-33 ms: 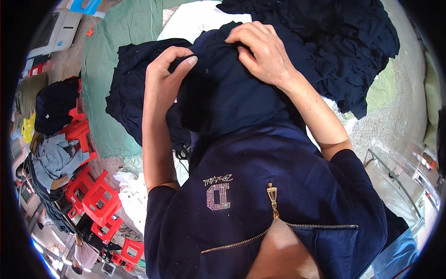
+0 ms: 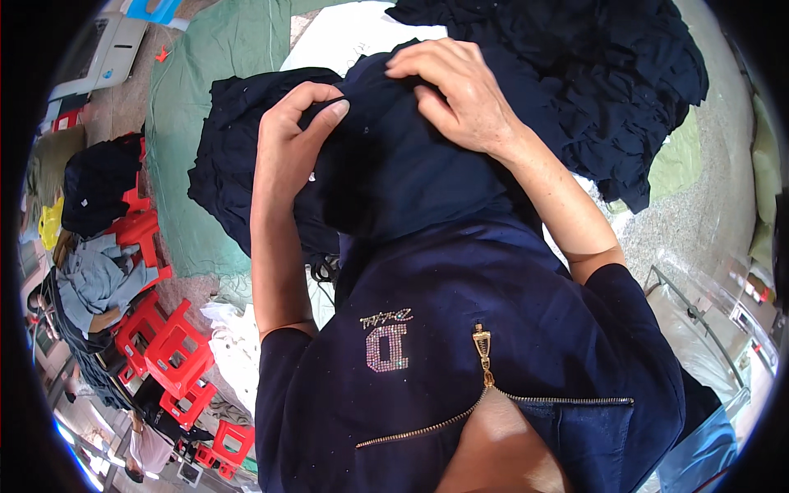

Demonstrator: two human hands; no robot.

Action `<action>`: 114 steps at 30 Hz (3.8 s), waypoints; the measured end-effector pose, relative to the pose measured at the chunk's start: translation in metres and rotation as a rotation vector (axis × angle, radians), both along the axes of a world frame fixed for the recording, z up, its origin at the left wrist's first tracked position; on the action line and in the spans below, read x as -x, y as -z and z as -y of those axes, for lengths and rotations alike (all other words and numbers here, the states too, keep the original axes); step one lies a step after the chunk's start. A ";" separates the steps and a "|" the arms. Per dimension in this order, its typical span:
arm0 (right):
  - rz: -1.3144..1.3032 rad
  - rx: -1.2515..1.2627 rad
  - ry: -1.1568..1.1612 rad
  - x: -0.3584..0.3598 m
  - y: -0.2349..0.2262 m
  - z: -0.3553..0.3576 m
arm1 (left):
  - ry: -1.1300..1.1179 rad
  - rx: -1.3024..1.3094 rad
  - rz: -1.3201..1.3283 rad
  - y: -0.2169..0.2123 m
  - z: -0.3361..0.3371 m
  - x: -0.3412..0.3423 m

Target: Inspecting dark blue shirts or garments for quality or tags.

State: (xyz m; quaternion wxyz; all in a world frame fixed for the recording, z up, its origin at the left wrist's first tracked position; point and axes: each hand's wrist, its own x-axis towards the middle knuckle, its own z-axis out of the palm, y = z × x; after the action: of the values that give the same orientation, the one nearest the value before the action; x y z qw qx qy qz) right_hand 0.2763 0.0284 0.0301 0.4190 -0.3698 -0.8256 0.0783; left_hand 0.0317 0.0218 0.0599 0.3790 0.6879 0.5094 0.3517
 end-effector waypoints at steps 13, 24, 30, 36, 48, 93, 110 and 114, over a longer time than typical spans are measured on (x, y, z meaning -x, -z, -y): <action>-0.039 0.204 -0.127 0.039 -0.001 -0.013 | -0.070 0.453 0.598 0.030 -0.009 -0.011; 0.137 0.007 -0.265 0.042 0.023 -0.004 | 0.025 0.500 0.496 0.040 -0.033 0.015; 0.228 0.194 -0.233 0.042 0.023 -0.001 | 0.061 0.538 0.420 0.035 -0.021 0.019; -0.123 0.115 -0.225 0.036 0.014 0.005 | -0.010 0.443 0.464 0.023 -0.011 0.013; 0.025 0.062 -0.205 0.046 0.020 0.007 | -0.031 0.456 0.263 0.018 -0.008 0.010; 0.010 -0.149 -0.212 0.039 0.023 0.019 | -0.032 0.553 0.505 0.026 0.020 0.007; -0.037 -0.131 -0.185 0.044 0.026 0.017 | -0.015 0.324 0.330 0.026 0.023 -0.001; -0.067 -0.047 -0.190 0.042 0.026 0.019 | 0.053 0.223 0.276 0.030 0.022 0.003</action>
State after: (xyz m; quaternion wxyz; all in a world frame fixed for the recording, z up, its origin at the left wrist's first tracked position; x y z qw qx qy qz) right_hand 0.2343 0.0095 0.0045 0.4454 -0.2772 -0.8441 0.1105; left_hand 0.0290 -0.0001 0.0297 0.5282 0.6002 0.4700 0.3740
